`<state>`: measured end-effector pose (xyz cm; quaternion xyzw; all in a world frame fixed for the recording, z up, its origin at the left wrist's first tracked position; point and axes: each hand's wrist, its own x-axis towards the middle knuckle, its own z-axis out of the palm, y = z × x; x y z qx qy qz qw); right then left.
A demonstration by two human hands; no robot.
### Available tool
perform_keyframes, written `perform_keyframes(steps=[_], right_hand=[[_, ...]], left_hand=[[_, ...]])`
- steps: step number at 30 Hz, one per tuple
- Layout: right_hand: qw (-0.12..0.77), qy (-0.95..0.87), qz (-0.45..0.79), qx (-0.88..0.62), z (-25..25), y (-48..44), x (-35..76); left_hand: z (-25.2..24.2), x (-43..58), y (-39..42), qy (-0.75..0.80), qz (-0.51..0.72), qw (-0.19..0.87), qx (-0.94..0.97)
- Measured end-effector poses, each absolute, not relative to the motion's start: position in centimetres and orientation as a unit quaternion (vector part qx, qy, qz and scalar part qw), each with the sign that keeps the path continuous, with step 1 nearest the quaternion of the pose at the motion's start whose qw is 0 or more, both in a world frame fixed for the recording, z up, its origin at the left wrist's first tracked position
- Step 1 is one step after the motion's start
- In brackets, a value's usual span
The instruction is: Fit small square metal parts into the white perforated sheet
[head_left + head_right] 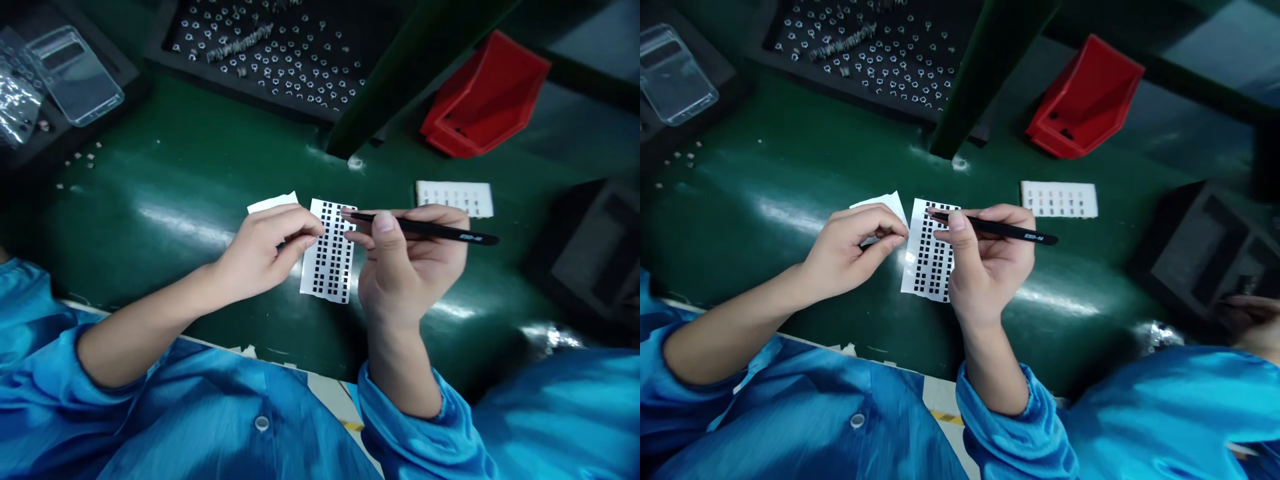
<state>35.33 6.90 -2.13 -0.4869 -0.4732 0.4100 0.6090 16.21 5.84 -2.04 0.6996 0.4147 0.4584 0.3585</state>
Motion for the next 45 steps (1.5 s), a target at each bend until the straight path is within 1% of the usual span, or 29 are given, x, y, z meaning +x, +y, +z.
perform_keyframes(steps=[3, 8, 10, 17, 23, 27, 32, 37, 39, 42, 45], right_hand=[[0.615, -0.469, 0.404, -0.488, -2.3, 6.9, 35.4], [0.620, -0.474, 0.388, -0.490, -2.6, 7.1, 35.3], [0.624, -0.477, 0.382, -0.487, -2.7, 7.2, 35.2], [0.628, -0.479, 0.375, -0.486, -2.7, 7.5, 35.1], [0.627, -0.474, 0.380, -0.488, -2.7, 7.4, 35.2], [0.630, -0.464, 0.387, -0.488, -2.6, 7.4, 35.1], [0.618, -0.441, 0.428, -0.491, -2.3, 7.3, 35.0], [0.625, -0.415, 0.456, -0.478, -2.2, 7.1, 35.2], [0.622, -0.410, 0.462, -0.481, -2.0, 6.9, 35.4], [0.614, -0.408, 0.468, -0.487, -1.7, 6.7, 35.5], [0.610, -0.415, 0.474, -0.481, -1.4, 6.6, 35.5]], left_hand=[[-2.2, 16.3, 5.6, 0.439, 0.449, 0.412, 0.660], [-2.1, 16.4, 5.6, 0.434, 0.466, 0.587, 0.500], [-1.8, 16.3, 5.8, 0.422, 0.472, 0.637, 0.439], [-1.2, 16.0, 6.0, 0.402, 0.478, 0.708, 0.330], [-1.2, 15.9, 6.0, 0.409, 0.482, 0.730, 0.259], [-1.3, 15.9, 6.2, 0.423, 0.494, 0.724, 0.230], [-1.6, 15.5, 6.5, 0.455, 0.505, 0.698, 0.227], [-0.7, 15.0, 7.9, 0.429, 0.538, 0.653, 0.317], [-0.2, 14.5, 10.0, 0.451, 0.545, 0.578, 0.407], [0.0, 13.3, 15.8, 0.528, 0.522, 0.400, 0.537], [-0.6, 12.0, 23.1, 0.583, 0.484, 0.314, 0.573]])
